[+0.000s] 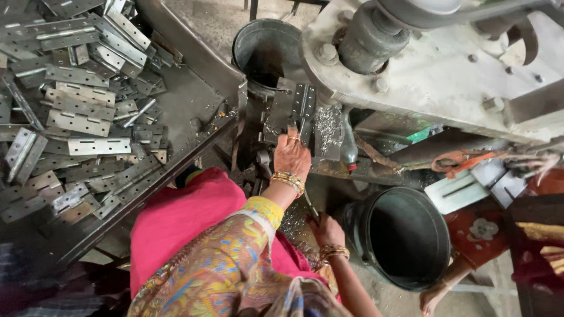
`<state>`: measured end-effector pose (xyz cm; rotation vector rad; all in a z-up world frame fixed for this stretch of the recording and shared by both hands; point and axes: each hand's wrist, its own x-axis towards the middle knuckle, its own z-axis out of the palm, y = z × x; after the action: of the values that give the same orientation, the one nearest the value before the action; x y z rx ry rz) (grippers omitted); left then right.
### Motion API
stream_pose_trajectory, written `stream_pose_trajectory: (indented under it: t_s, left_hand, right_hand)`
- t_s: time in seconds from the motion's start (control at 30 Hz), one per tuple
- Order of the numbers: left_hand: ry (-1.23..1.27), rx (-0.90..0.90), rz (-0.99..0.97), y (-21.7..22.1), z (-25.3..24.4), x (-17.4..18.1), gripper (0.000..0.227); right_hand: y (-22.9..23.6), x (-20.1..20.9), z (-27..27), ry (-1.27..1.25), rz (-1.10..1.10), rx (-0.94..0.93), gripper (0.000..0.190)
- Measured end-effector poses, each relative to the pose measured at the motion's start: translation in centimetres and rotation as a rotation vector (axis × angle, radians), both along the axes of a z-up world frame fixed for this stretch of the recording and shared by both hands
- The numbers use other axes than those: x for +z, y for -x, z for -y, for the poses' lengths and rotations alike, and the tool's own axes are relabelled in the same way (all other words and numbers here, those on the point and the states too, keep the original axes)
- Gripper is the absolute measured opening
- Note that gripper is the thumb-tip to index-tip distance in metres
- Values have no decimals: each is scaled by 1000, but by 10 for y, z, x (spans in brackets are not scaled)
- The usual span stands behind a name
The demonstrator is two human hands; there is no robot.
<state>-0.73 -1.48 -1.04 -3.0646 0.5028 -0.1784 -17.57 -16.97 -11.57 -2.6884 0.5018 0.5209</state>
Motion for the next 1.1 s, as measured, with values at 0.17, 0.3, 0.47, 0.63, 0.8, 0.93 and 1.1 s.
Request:
stream_pose_trajectory:
  t_s: [0.17,0.3,0.47,0.63,0.8,0.93,1.1]
  left_hand:
    - [62,8,234,6,-20,-14,40]
    - [-62,-33,12,11,-13,-18,35]
    - [191,103,369,6,-8,-36,34]
    - [-171,-100,76,14,-15,-17,32]
    - [-71,-74,13,18,-19,-5,30]
    - [25,-73,184,17,-33,3,30]
    - [111,-63,106,20,-30,4,30]
  right_hand:
    - [-10,-11,18,37,67,83,51]
    - [-1,-15,14,22,60,27,45]
    - [10,0,2,68,-3,-25,48]
    - [-12,12,28,38,137,123,46]
    - [17,-68,27,-69,161,1,46]
    - [16,-82,41,-214,222,34,44]
    - [11,-74,14,-124,145,-10,51]
